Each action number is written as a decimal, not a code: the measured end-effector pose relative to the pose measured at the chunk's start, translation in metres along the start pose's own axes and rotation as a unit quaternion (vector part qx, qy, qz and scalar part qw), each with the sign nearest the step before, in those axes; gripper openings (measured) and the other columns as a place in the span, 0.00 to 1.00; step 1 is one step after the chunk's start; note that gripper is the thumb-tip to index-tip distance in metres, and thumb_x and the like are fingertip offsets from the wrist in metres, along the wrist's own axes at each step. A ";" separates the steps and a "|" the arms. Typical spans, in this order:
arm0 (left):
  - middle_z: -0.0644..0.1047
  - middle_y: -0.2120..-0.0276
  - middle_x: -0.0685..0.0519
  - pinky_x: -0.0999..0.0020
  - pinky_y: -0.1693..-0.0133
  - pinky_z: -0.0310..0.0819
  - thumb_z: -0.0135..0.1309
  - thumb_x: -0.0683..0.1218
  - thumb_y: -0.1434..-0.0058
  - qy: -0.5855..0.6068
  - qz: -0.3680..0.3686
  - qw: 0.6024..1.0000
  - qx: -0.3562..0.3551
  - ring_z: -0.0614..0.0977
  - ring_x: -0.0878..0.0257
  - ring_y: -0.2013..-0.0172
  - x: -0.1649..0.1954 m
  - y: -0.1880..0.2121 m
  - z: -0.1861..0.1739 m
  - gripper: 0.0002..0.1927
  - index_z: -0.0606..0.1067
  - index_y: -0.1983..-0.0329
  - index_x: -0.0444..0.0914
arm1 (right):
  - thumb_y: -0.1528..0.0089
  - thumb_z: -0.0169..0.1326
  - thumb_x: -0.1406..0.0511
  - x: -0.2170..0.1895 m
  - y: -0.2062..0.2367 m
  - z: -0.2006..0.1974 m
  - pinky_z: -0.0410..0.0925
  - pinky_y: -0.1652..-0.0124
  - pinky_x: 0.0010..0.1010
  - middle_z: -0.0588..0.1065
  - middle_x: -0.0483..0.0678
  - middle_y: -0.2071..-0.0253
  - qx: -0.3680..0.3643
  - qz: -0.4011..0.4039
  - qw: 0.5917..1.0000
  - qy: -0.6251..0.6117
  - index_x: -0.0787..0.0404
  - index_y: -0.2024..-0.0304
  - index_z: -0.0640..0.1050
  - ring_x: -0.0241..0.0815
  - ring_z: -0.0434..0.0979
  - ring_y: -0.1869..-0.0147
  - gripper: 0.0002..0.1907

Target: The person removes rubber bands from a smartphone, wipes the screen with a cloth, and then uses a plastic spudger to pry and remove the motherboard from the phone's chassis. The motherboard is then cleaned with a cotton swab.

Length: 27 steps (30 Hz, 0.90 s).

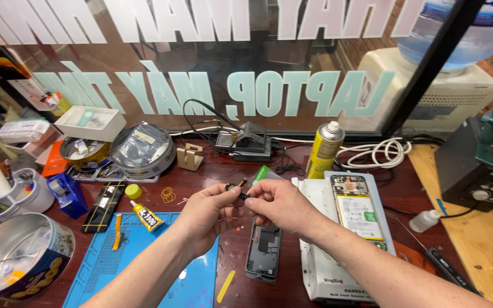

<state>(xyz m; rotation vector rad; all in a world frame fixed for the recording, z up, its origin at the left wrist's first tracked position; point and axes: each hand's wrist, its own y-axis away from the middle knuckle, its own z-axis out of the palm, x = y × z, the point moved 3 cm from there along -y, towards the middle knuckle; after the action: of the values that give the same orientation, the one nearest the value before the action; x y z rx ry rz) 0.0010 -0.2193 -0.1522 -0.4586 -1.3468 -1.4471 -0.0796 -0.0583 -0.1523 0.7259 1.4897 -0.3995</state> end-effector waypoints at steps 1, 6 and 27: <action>0.79 0.70 0.55 0.66 0.66 0.80 0.56 0.48 0.35 -0.002 0.001 1.000 0.013 0.82 0.66 0.70 0.006 0.001 -0.010 0.07 0.74 0.63 0.40 | 0.36 0.56 0.63 -0.004 -0.010 0.009 0.70 0.72 0.23 0.78 0.41 0.73 -0.001 -0.010 1.000 0.012 0.63 0.58 0.79 0.28 0.78 0.71 0.10; 0.78 0.72 0.53 0.68 0.69 0.78 0.58 0.48 0.35 0.031 0.068 0.997 0.035 0.80 0.65 0.72 0.045 -0.005 -0.073 0.08 0.75 0.62 0.39 | 0.36 0.56 0.63 -0.026 -0.059 0.062 0.73 0.71 0.24 0.78 0.42 0.73 0.017 -0.029 0.999 0.026 0.63 0.58 0.78 0.29 0.78 0.72 0.10; 0.77 0.73 0.52 0.71 0.74 0.76 0.58 0.49 0.36 -0.028 0.141 0.961 0.235 0.79 0.65 0.75 0.215 -0.002 -0.623 0.11 0.77 0.61 0.35 | 0.33 0.50 0.60 -0.115 -0.344 0.486 0.71 0.72 0.26 0.77 0.43 0.72 0.008 0.039 0.998 -0.042 0.58 0.59 0.72 0.33 0.77 0.74 0.08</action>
<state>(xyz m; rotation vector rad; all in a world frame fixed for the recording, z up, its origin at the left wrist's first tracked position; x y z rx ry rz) 0.1460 -0.8620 -0.1569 -0.3610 -1.5430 -0.8492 0.0532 -0.6497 -0.1391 0.7679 1.3756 -0.3786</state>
